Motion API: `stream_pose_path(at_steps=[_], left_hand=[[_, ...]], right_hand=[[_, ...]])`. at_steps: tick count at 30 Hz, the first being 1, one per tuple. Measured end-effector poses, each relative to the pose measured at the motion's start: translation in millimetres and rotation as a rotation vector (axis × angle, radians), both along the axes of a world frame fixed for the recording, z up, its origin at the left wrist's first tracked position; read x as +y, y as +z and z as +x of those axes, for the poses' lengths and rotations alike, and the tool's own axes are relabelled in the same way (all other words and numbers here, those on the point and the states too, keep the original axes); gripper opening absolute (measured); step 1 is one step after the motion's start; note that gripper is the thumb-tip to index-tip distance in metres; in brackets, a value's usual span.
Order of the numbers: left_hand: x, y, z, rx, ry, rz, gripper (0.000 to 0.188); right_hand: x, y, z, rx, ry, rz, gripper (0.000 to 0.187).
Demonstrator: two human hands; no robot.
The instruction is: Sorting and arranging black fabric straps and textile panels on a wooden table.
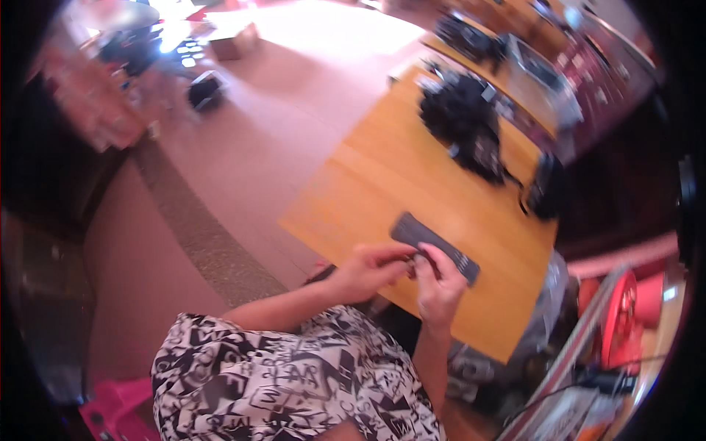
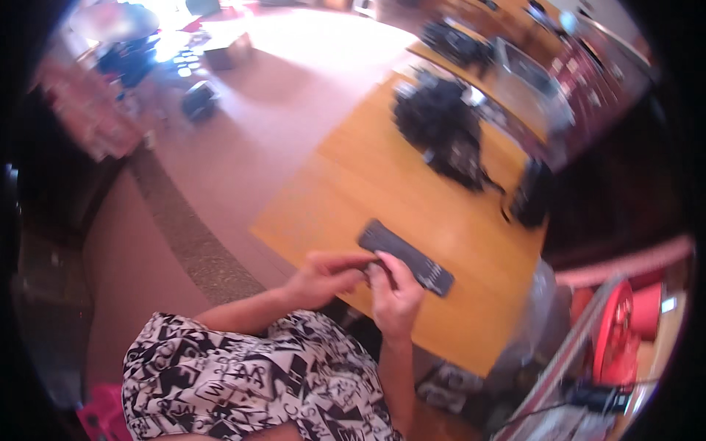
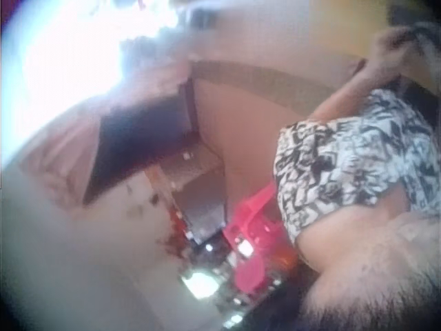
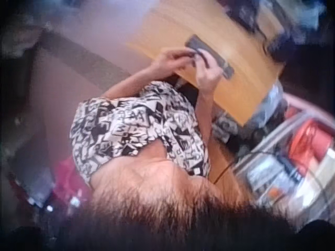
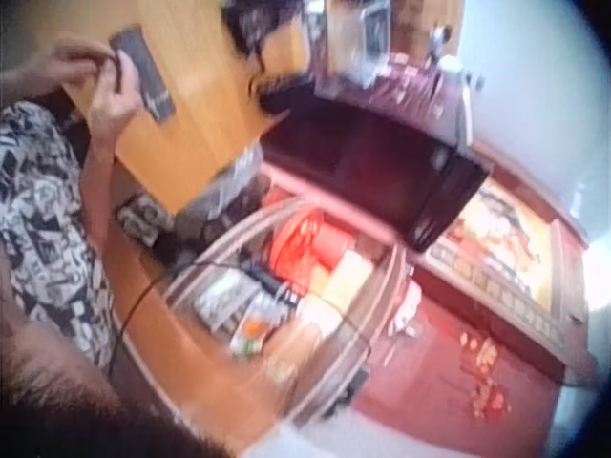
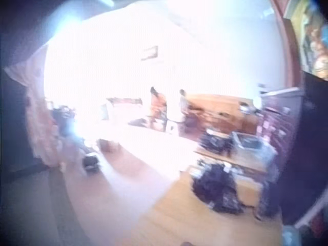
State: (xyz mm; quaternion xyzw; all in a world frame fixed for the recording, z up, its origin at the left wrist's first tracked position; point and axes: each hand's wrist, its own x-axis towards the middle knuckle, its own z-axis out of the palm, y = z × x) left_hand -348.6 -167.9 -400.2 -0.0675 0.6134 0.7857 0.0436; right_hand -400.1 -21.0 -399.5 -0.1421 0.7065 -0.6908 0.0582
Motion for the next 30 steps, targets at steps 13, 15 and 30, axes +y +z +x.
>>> stream_pose_path(at_steps=[13, 15, 30], left_hand=[[9.2, -20.5, -3.1, 0.073, 0.007, 0.071, 0.036], [9.0, -21.8, -1.9, 0.074, 0.014, 0.053, 0.036], [16.2, -19.0, 0.0, 0.632, 0.122, -0.680, 0.029]], right_hand=[[14.7, -16.8, 5.4, 0.114, 0.010, 0.078, 0.025], [14.2, -12.6, 5.0, 0.127, 0.038, 0.073, 0.027], [25.1, -18.5, 4.3, -0.117, 0.118, -0.070, 0.022]])
